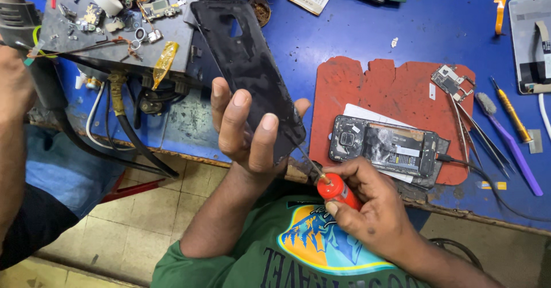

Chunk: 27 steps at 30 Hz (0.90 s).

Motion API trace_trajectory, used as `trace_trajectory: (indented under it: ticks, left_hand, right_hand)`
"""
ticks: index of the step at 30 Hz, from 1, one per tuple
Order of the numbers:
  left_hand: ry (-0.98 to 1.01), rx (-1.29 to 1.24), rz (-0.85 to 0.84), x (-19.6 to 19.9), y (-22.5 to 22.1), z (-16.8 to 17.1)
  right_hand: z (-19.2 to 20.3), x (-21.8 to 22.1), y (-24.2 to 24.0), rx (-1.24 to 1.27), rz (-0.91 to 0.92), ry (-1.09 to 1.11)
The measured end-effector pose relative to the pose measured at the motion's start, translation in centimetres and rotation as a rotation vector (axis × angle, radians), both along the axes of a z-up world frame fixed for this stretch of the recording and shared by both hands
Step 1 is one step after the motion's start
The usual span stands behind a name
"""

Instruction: The person removes screws and components from the internal frame of a mobile phone using a screwdriver and tweezers, applies a liquid substance to the phone's back cover, and handles a new screen component.

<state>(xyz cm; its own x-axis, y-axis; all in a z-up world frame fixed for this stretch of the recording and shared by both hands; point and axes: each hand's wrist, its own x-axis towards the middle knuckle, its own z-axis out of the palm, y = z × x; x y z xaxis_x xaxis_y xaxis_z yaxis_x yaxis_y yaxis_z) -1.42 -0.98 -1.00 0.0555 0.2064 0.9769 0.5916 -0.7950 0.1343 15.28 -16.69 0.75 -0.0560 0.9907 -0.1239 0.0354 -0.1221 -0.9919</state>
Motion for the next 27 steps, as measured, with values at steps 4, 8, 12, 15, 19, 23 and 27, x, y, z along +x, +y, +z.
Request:
trace_trajectory:
  ticks: [4,8,12,15,19,23,27]
  left_hand:
    - [0.008,0.000,-0.003,0.1,-0.1,0.2]
    - [0.044,-0.013,0.006,-0.1,-0.4,0.1]
    - [0.084,-0.021,0.003,-0.3,-0.4,0.1]
    - [0.107,-0.061,-0.008,-0.4,-0.5,0.5]
    - [-0.125,-0.276,-0.294,0.0,-0.5,1.4]
    - [-0.335,-0.674,-0.989,-1.1,-0.3,1.2]
    - [-0.322,-0.936,-1.362,-1.7,-0.3,0.8]
  right_hand:
    - [0.3,0.0,-0.4,-0.013,0.046,0.009]
    - [0.5,-0.2,-0.6,-0.039,0.085,0.068]
    - [0.6,-0.1,-0.7,-0.053,0.130,0.167]
    - [0.5,0.3,-0.9,-0.075,0.135,0.237]
    - [1.0,2.1,-0.6,-0.031,-0.002,0.204]
    - [2.5,3.5,0.4,0.315,-0.227,-0.288]
    - [4.1,3.9,2.1,0.600,-0.163,-0.912]
